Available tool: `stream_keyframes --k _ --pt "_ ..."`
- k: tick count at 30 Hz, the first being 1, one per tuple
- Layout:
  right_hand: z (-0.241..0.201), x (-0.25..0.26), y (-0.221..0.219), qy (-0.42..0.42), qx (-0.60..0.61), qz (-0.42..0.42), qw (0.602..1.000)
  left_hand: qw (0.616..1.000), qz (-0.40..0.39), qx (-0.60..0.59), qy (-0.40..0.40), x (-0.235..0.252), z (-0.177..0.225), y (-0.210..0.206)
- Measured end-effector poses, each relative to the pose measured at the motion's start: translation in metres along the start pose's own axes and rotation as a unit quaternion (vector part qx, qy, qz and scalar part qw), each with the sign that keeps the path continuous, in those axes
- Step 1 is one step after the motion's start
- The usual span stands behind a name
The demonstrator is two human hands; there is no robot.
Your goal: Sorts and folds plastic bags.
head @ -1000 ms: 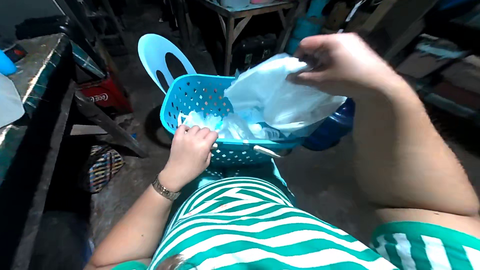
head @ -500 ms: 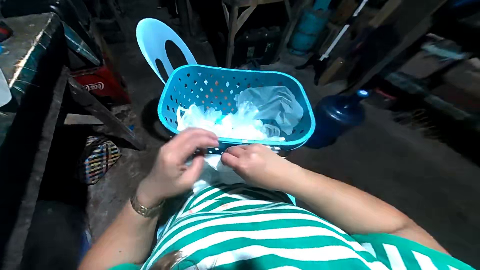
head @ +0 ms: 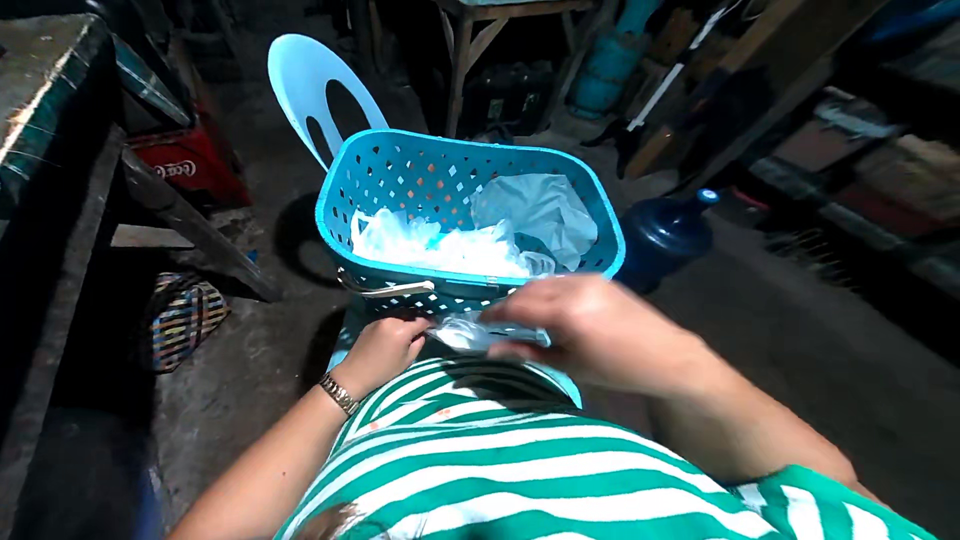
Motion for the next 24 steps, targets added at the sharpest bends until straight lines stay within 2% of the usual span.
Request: stream_keyframes --k 1,2,4,6,7,9,12,14,17,20,22,24 --pt "0.008 0.002 0.025 -0.009 -0.038 0.085 0.996 0.999 -0.046 -0.004 0.019 0.002 0.004 0.004" --pt "0.021 0.003 0.045 -0.043 -0.091 0.13 0.986 0.995 -0.092 -0.005 0.032 0.003 0.009 0.01" --pt "0.062 0.005 0.059 -0.168 -0.188 0.113 0.961 0.989 -0.145 0.006 0.019 0.003 0.022 0.027" --pt "0.11 0.002 0.048 -0.299 -0.192 0.057 0.933 0.988 -0.15 0.009 -0.034 0.002 0.037 0.053" --pt "0.127 0.001 0.041 -0.325 -0.195 0.039 0.925 0.989 -0.127 0.012 -0.08 0.003 0.044 0.069" --pt "0.14 0.007 0.04 -0.318 -0.2 0.028 0.926 0.984 -0.041 0.007 -0.175 0.013 0.061 0.104" --pt "0.122 0.039 0.056 -0.255 -0.143 0.034 0.956 0.971 0.06 -0.034 -0.227 0.052 0.093 0.152" --pt "0.102 0.067 0.068 -0.214 -0.088 0.018 0.973 0.968 0.125 -0.014 -0.218 0.097 0.105 0.165" --pt "0.079 0.108 0.085 -0.148 -0.025 0.001 0.989 0.978 0.122 0.013 -0.17 0.171 0.099 0.156" --pt "0.094 0.128 0.094 -0.175 0.014 0.069 0.982 0.978 0.161 -0.123 -0.052 0.214 0.067 0.144" --pt "0.113 0.128 0.085 -0.199 0.062 0.132 0.969 0.956 0.179 -0.234 0.009 0.22 0.044 0.135" --pt "0.129 0.121 0.062 -0.205 0.118 0.179 0.955 0.938 0.19 -0.284 0.051 0.215 0.028 0.128"
Point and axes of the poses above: each hand's wrist, its own x-axis towards the middle knuckle, its own y-axis out of the back of the hand, z = x × y, the point moved 6 cm from there along x, towards the middle knuckle, and after that the axes turned 7 degrees about z, right-handed, at the moved point
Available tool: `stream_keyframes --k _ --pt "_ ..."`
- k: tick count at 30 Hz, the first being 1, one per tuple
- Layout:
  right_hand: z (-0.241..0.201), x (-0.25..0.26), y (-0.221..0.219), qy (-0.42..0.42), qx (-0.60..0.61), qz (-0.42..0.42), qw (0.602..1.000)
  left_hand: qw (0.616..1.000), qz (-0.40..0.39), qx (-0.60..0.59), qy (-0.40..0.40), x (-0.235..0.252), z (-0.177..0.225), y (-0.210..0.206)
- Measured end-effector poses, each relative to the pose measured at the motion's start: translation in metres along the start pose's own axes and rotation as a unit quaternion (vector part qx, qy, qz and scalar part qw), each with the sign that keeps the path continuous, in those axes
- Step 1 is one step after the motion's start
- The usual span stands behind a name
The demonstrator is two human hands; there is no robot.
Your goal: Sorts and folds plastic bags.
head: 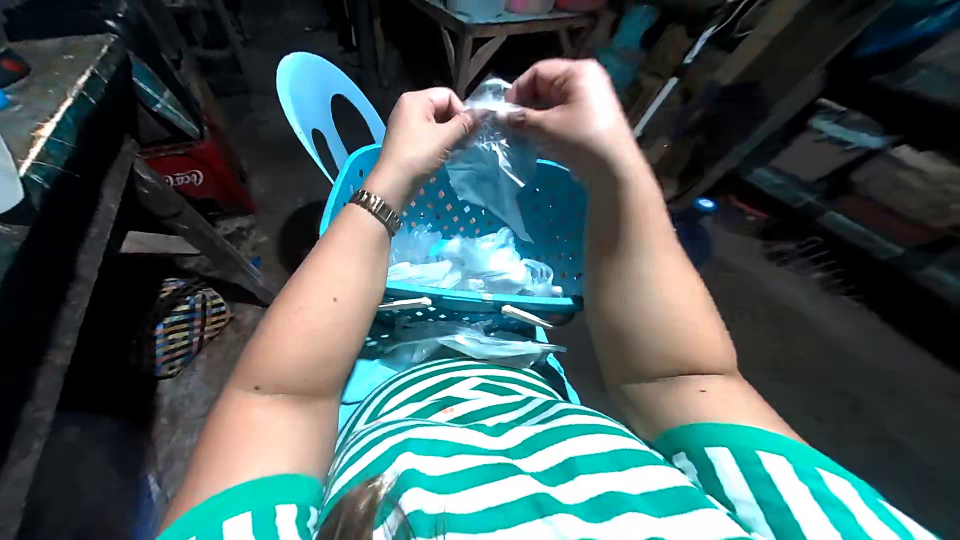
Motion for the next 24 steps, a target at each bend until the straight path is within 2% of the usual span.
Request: stream_keyframes --k 4,6,8,10,12,14,16,18,19,21,23,24 --pt "0.028 -0.007 -0.024 -0.059 0.113 0.004 0.992 0.984 0.014 -0.161 0.071 -0.014 -0.012 -0.001" --pt "0.03 -0.009 -0.025 -0.095 0.195 0.021 0.976 0.976 -0.009 -0.188 0.111 -0.02 -0.012 -0.007" --pt "0.032 -0.011 -0.027 -0.142 0.309 0.032 0.94 0.977 -0.06 -0.165 0.122 -0.023 -0.01 -0.013" --pt "0.034 -0.014 -0.032 -0.187 0.423 0.028 0.886 0.975 -0.115 -0.145 0.121 -0.025 -0.01 -0.017" --pt "0.035 -0.017 -0.037 -0.212 0.482 0.023 0.85 0.97 -0.12 -0.166 0.13 -0.025 -0.011 -0.018" --pt "0.037 -0.019 -0.042 -0.229 0.493 0.01 0.839 0.953 -0.089 -0.245 0.155 -0.023 -0.014 -0.016" --pt "0.036 -0.022 -0.049 -0.211 0.448 -0.064 0.867 0.928 -0.039 -0.324 0.177 -0.02 -0.017 -0.013" --pt "0.031 -0.028 -0.053 -0.155 0.383 -0.156 0.897 0.921 -0.013 -0.333 0.201 -0.02 -0.017 -0.013" --pt "0.029 -0.03 -0.052 -0.137 0.381 -0.175 0.897 0.921 -0.018 -0.325 0.213 -0.022 -0.016 -0.013" --pt "0.031 -0.027 -0.047 -0.139 0.439 -0.142 0.876 0.919 -0.062 -0.311 0.235 -0.026 -0.014 -0.012" --pt "0.035 -0.024 -0.043 -0.171 0.521 -0.088 0.832 0.919 -0.162 -0.289 0.215 -0.03 -0.013 -0.012" --pt "0.036 -0.023 -0.044 -0.185 0.542 -0.079 0.816 0.927 -0.168 -0.266 0.202 -0.031 -0.014 -0.011"
Point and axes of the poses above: each hand's wrist, its own x-axis towards the middle knuckle, its own y-axis out of the back of the hand, z = x × y, the point moved 6 cm from there along x, towards the middle knuckle, and after that the axes turned 7 degrees about z, right-handed, at the moved point
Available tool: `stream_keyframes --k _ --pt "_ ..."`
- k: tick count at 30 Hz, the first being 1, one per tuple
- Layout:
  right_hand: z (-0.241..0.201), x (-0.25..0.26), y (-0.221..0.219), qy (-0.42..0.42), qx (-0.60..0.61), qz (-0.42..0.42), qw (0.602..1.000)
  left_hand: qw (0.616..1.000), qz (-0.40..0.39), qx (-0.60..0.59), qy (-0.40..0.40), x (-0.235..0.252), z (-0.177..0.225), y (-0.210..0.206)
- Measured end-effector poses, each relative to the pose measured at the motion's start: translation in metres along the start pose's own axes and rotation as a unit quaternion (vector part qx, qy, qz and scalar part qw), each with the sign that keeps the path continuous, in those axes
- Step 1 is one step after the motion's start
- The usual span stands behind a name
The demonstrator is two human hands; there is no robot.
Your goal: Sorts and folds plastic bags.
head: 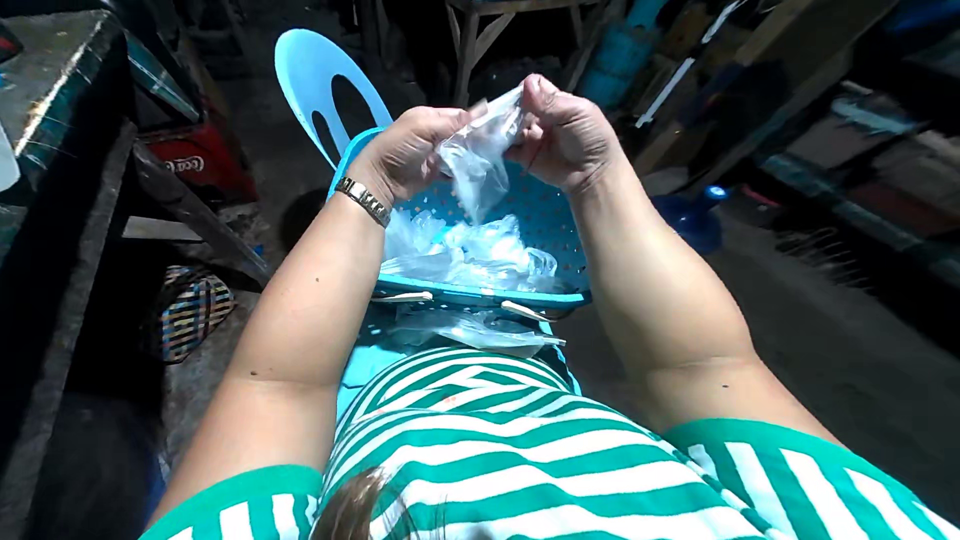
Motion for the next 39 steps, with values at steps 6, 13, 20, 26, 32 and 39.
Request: stream_keyframes --k 6,13,20,26,32,39 --pt "0.01 -0.012 -0.013 -0.003 -0.138 -0.104 0.985 0.989 0.053 -0.136 -0.013 0.002 0.003 0.001" --pt "0.008 -0.003 -0.003 -0.005 -0.017 -0.036 0.999 0.999 -0.022 -0.009 -0.029 -0.006 0.002 -0.001" --pt "0.01 -0.013 -0.013 0.043 -0.084 -0.203 0.975 0.991 0.049 -0.121 -0.021 -0.001 0.002 0.004" --pt "0.003 -0.008 -0.003 0.03 -0.058 -0.136 0.989 0.996 -0.023 0.013 -0.083 -0.007 0.005 0.008" --pt "-0.007 -0.001 0.012 0.026 -0.139 0.106 0.984 0.96 0.243 0.112 -0.083 0.0 0.011 0.035" --pt "0.003 -0.001 0.019 -0.015 -0.392 0.109 0.913 0.874 0.175 0.453 0.011 0.006 -0.003 0.044"
Point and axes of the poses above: each hand's wrist, its own x-axis towards the middle knuckle, its own y-axis out of the back of the hand, z = x × y, the point moved 6 cm from there along x, towards the middle knuckle, and after that the axes turned 7 degrees about z, right-handed, at the moved point
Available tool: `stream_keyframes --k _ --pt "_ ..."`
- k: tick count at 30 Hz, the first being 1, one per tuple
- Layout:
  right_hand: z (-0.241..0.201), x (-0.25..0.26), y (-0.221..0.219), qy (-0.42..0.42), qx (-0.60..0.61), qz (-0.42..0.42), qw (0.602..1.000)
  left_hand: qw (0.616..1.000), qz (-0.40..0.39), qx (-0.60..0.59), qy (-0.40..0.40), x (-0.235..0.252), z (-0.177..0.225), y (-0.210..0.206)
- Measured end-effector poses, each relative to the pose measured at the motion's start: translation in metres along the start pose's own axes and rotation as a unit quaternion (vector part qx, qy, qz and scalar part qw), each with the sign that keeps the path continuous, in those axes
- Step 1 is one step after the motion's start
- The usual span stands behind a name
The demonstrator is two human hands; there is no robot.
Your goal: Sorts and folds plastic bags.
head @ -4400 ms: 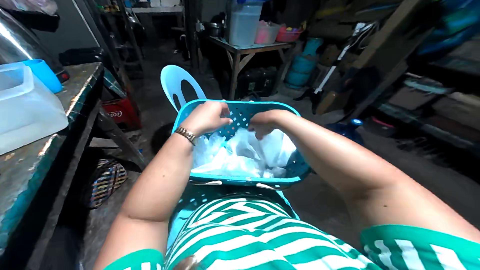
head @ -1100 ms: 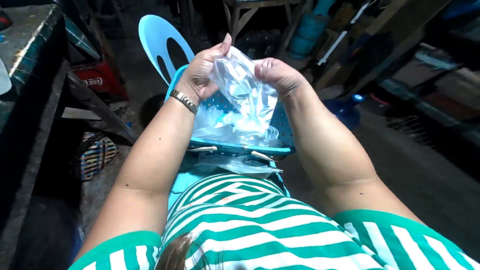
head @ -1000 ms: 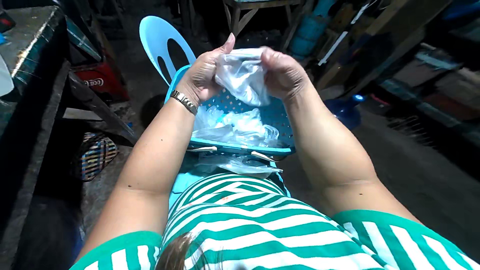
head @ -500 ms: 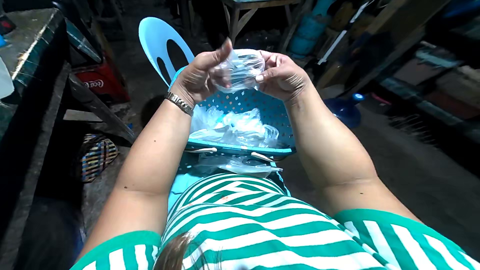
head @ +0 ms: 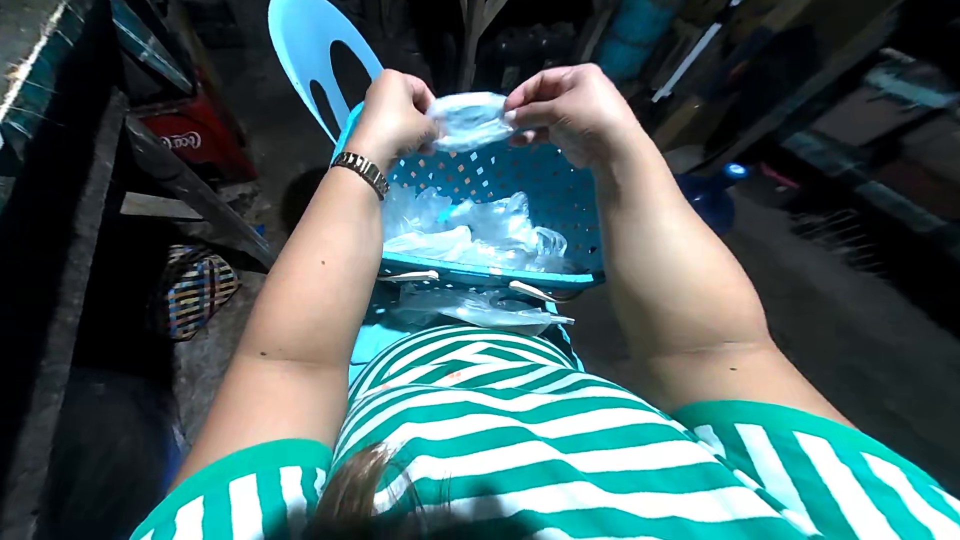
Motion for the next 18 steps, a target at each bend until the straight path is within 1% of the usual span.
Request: stream_keyframes --k 1,2,3,4,5,6,7,8,9,10,11,12,13,14,15,17,18 --pt "0.003 0.0 -0.003 -0.014 -0.101 -0.022 0.995 0.996 -0.044 0.082 0.002 0.0 -0.002 -0.006" --pt "0.007 0.0 -0.005 -0.024 -0.192 -0.038 0.98 0.985 -0.091 0.146 0.012 -0.002 -0.005 -0.013" --pt "0.009 0.0 -0.006 -0.03 -0.253 -0.047 0.966 0.972 -0.135 0.193 0.025 -0.005 -0.007 -0.021" --pt "0.007 -0.001 -0.005 -0.026 -0.284 -0.043 0.958 0.959 -0.166 0.226 0.034 -0.007 -0.008 -0.025" --pt "-0.002 -0.007 -0.004 -0.013 -0.29 -0.033 0.956 0.954 -0.177 0.238 0.038 -0.009 -0.007 -0.027" --pt "-0.016 -0.016 -0.004 0.013 -0.284 -0.025 0.959 0.955 -0.173 0.237 0.036 -0.008 -0.006 -0.027" --pt "-0.032 -0.031 -0.005 0.058 -0.273 -0.025 0.96 0.96 -0.159 0.228 0.03 -0.008 -0.004 -0.025" --pt "-0.048 -0.05 -0.008 0.124 -0.264 -0.04 0.956 0.966 -0.142 0.215 0.026 -0.006 -0.002 -0.022" --pt "-0.06 -0.073 -0.013 0.2 -0.252 -0.07 0.944 0.971 -0.127 0.202 0.023 -0.005 -0.003 -0.019" --pt "-0.064 -0.098 -0.02 0.269 -0.244 -0.112 0.925 0.974 -0.117 0.192 0.02 -0.004 -0.004 -0.017" --pt "-0.06 -0.122 -0.028 0.309 -0.26 -0.157 0.901 0.977 -0.108 0.182 0.016 -0.003 -0.005 -0.014" --pt "-0.048 -0.144 -0.036 0.315 -0.312 -0.189 0.876 0.981 -0.096 0.167 0.009 -0.002 -0.004 -0.011" --pt "-0.033 -0.162 -0.043 0.301 -0.375 -0.206 0.852 0.986 -0.082 0.149 0.0 -0.001 -0.002 -0.009" --pt "-0.02 -0.175 -0.047 0.304 -0.423 -0.203 0.829 0.989 -0.067 0.128 -0.01 -0.001 0.002 -0.007" --pt "-0.011 -0.184 -0.05 0.321 -0.455 -0.182 0.811 0.992 -0.055 0.109 -0.022 -0.002 0.007 -0.007" --pt "-0.004 -0.192 -0.046 0.353 -0.482 -0.141 0.789 0.995 -0.043 0.069 -0.06 -0.003 0.018 -0.011" --pt "-0.005 -0.191 -0.042 0.36 -0.472 -0.141 0.792 0.994 -0.046 0.045 -0.088 -0.005 0.025 -0.013"
Point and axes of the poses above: each hand's wrist, its own x-axis towards the middle knuckle, its own y-axis out of the back of the hand, z = x × y, the point moved 6 cm from there along x, towards the middle knuckle, and after that the axes turned 7 degrees about z, right-handed, at the moved point
